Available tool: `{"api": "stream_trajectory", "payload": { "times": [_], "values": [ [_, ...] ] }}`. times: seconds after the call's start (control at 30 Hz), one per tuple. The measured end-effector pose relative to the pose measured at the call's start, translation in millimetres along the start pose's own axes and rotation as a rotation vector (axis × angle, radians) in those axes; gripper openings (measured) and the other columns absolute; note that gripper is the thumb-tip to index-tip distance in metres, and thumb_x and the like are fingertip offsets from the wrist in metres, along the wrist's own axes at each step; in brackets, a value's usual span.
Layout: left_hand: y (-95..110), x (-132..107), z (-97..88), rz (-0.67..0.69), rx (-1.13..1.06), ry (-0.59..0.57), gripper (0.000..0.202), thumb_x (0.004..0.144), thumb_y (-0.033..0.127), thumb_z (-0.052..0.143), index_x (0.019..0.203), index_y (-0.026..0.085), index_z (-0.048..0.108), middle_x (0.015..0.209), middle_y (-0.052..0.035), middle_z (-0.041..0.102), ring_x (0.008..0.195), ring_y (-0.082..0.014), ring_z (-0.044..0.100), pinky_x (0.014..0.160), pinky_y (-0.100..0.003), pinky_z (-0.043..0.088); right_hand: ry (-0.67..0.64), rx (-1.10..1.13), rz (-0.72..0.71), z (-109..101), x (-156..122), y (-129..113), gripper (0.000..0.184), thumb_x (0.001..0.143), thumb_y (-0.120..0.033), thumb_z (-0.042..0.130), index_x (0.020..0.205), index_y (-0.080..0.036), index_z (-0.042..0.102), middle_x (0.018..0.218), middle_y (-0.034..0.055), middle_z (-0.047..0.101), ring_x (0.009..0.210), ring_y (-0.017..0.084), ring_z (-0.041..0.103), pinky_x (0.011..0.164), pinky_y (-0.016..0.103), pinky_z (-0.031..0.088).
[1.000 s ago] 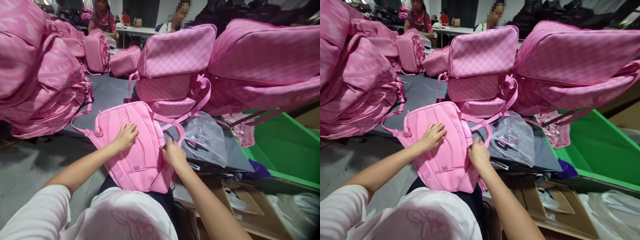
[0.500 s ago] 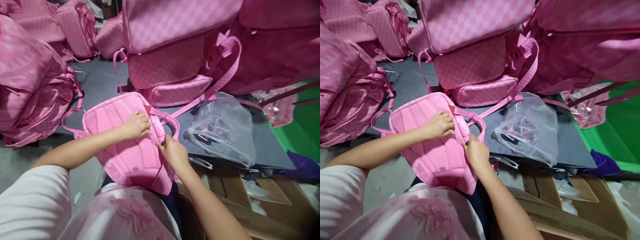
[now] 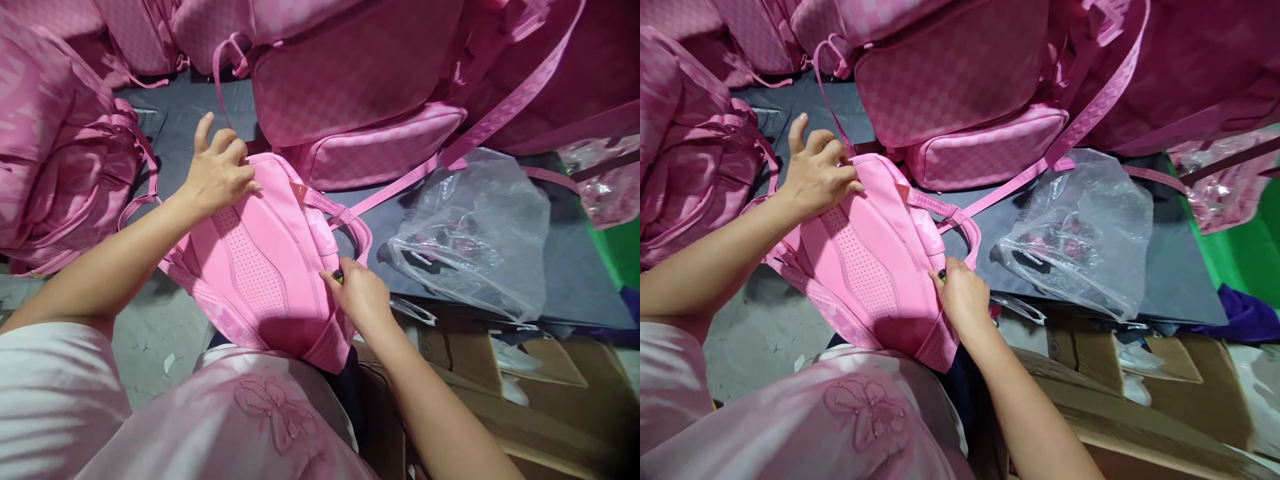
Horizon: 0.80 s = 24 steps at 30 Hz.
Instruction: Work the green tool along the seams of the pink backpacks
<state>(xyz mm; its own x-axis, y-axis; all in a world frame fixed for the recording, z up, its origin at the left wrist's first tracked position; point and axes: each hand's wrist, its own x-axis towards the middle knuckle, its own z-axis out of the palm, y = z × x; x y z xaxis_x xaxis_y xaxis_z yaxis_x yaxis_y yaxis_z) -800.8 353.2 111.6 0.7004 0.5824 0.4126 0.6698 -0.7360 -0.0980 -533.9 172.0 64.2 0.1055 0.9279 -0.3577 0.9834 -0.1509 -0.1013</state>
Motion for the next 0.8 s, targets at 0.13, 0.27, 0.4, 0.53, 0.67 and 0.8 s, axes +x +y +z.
{"api": "stream_trajectory", "payload": {
  "times": [0.13, 0.27, 0.4, 0.53, 0.67, 0.8],
  "values": [
    [40, -14, 6.8, 0.111, -0.011, -0.078, 0.057, 0.089, 0.074, 0.052, 0.093, 0.018, 0.066, 0.112, -0.0075, 0.061, 0.118, -0.0288, 0.046, 0.119, -0.067, 0.017, -0.008, 0.193, -0.013, -10, -2, 10, 0.029, 0.095, -0.040, 0.063, 0.110, -0.016, 0.070, 0.103, 0.0147, 0.076, 0.097, 0.032, 0.072, 0.075, 0.035, 0.048],
    [82, -25, 13.9, 0.164, -0.068, -0.235, 0.048, 0.085, 0.066, 0.064, 0.096, 0.019, 0.067, 0.097, -0.0067, 0.064, 0.100, -0.0257, 0.052, 0.114, -0.060, 0.032, 0.278, 0.801, -0.126, -38, -20, 18, 0.051, 0.092, -0.064, 0.056, 0.115, -0.021, 0.072, 0.101, 0.0091, 0.077, 0.087, 0.026, 0.073, 0.076, 0.037, 0.055],
    [92, -27, 14.5, 0.131, -0.107, -0.229, 0.036, 0.084, 0.055, 0.071, 0.097, 0.020, 0.069, 0.098, -0.0050, 0.066, 0.101, -0.0261, 0.054, 0.115, -0.064, 0.031, 0.143, 1.107, -0.179, -53, -23, 10, 0.094, 0.077, -0.097, 0.031, 0.099, -0.018, 0.077, 0.056, 0.0047, 0.065, 0.045, 0.019, 0.059, 0.040, 0.029, 0.042],
    [95, -32, 14.6, 0.100, -0.171, -0.182, 0.023, 0.086, 0.040, 0.072, 0.095, 0.019, 0.069, 0.102, -0.0063, 0.067, 0.105, -0.0265, 0.056, 0.116, -0.067, 0.031, 0.033, 1.415, -0.172, -35, -5, -3, 0.095, 0.076, -0.095, 0.041, 0.118, -0.015, 0.070, 0.060, 0.0043, 0.069, 0.049, 0.019, 0.063, 0.047, 0.030, 0.051],
    [95, -38, 17.4, 0.122, -0.317, -0.114, 0.023, 0.089, 0.041, 0.069, 0.089, 0.019, 0.066, 0.108, -0.0060, 0.068, 0.114, -0.0260, 0.057, 0.121, -0.066, 0.026, 0.219, 1.486, -0.175, -13, 2, -13, 0.051, 0.072, -0.059, 0.083, 0.102, -0.020, 0.068, 0.090, 0.0044, 0.076, 0.071, 0.019, 0.072, 0.067, 0.032, 0.058],
    [95, -42, 19.0, 0.144, -0.411, -0.073, 0.023, 0.092, 0.042, 0.064, 0.087, 0.019, 0.064, 0.109, -0.0046, 0.069, 0.122, -0.0262, 0.056, 0.123, -0.065, 0.023, 0.549, 1.307, -0.119, -6, 0, -27, 0.026, 0.076, -0.041, 0.078, 0.079, -0.020, 0.063, 0.068, -0.0026, 0.065, 0.057, 0.014, 0.061, 0.058, 0.028, 0.052]
  ]
}}
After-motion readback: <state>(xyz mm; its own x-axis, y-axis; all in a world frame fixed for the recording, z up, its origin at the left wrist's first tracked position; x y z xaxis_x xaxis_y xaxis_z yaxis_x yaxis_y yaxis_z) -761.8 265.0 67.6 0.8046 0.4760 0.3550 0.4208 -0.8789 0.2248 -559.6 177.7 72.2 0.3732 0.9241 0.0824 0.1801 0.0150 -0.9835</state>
